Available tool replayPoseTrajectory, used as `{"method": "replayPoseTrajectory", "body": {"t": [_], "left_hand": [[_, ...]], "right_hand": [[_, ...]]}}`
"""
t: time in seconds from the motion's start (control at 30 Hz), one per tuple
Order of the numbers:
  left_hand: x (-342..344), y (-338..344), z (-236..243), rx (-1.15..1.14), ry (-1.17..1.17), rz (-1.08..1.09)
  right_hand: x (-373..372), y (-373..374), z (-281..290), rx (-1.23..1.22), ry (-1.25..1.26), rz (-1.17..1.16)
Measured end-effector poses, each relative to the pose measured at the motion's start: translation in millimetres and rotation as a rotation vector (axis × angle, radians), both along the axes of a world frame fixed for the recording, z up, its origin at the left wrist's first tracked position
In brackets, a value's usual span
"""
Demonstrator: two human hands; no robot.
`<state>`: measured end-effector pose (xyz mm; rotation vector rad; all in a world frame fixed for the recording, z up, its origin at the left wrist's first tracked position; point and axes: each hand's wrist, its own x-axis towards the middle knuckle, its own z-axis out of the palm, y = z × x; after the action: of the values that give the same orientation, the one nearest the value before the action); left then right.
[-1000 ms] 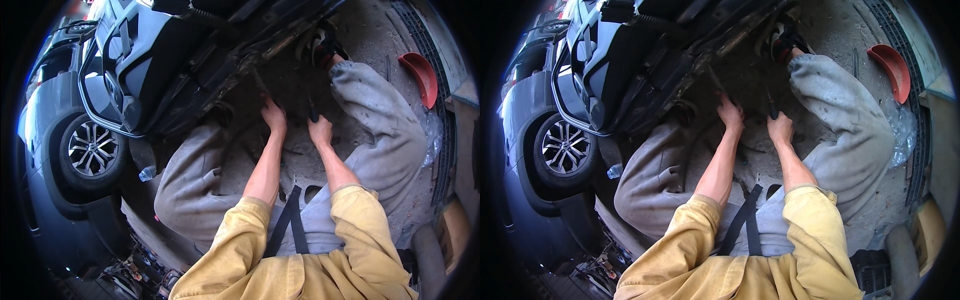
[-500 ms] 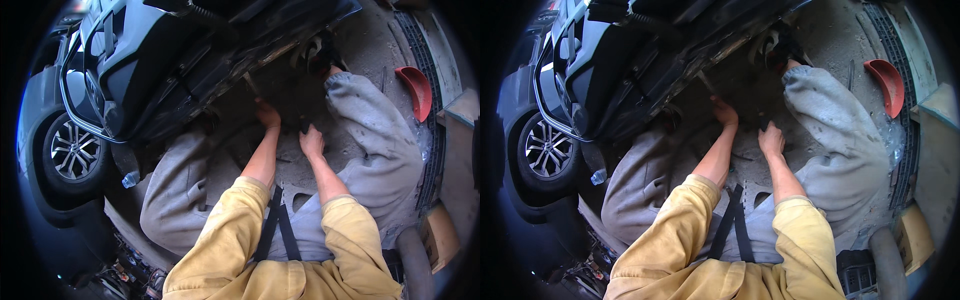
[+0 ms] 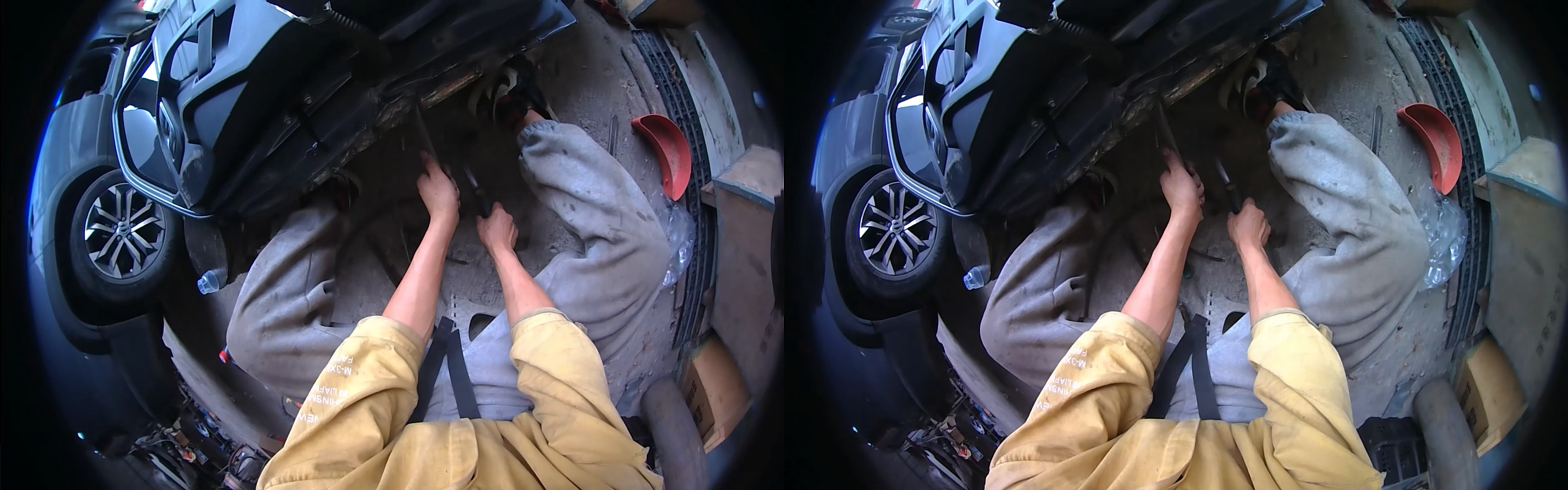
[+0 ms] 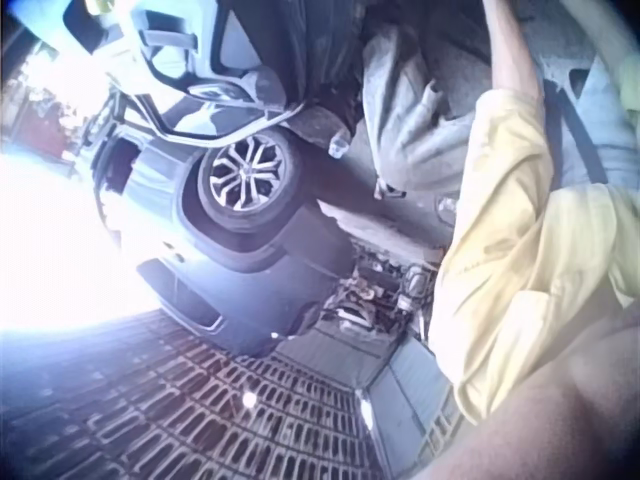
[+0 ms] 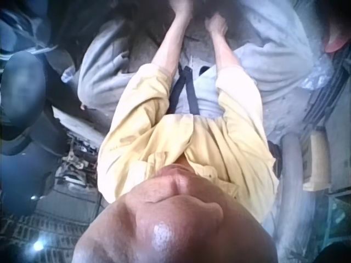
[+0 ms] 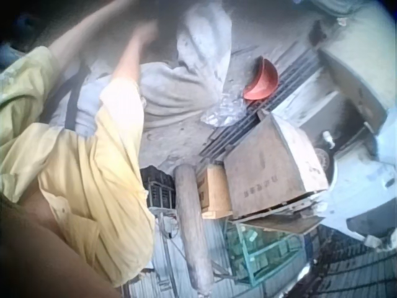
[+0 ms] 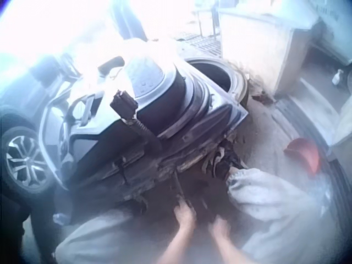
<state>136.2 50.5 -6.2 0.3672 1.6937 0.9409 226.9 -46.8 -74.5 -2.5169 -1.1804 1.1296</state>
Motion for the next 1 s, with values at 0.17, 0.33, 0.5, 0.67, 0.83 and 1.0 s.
{"method": "replayPoseTrajectory", "body": {"t": [0.17,0.33,0.5,0.67,0.83,1.0], "left_hand": [[14.8,7.7,-63.5,0.355,0.502,0.039],[20.0,14.0,-93.2,0.256,0.343,-0.043],[20.1,12.9,-196.9,0.383,0.834,-0.089],[18.0,21.7,-226.3,0.381,0.758,-0.028],[15.5,30.3,-245.7,0.369,0.693,-0.035],[7.6,14.4,-213.1,0.32,0.581,0.0]], "right_hand": [[-3.2,28.9,-23.4,0.288,-0.253,-0.055],[-9.9,153.9,36.2,0.288,0.555,-0.071],[-43.3,181.6,-7.9,0.276,0.357,0.211],[-38.4,195.9,-45.3,0.356,0.299,0.272],[-40.2,205.7,-64.0,0.382,0.197,0.333],[-53.1,186.7,-33.1,0.321,0.238,0.321]]}}
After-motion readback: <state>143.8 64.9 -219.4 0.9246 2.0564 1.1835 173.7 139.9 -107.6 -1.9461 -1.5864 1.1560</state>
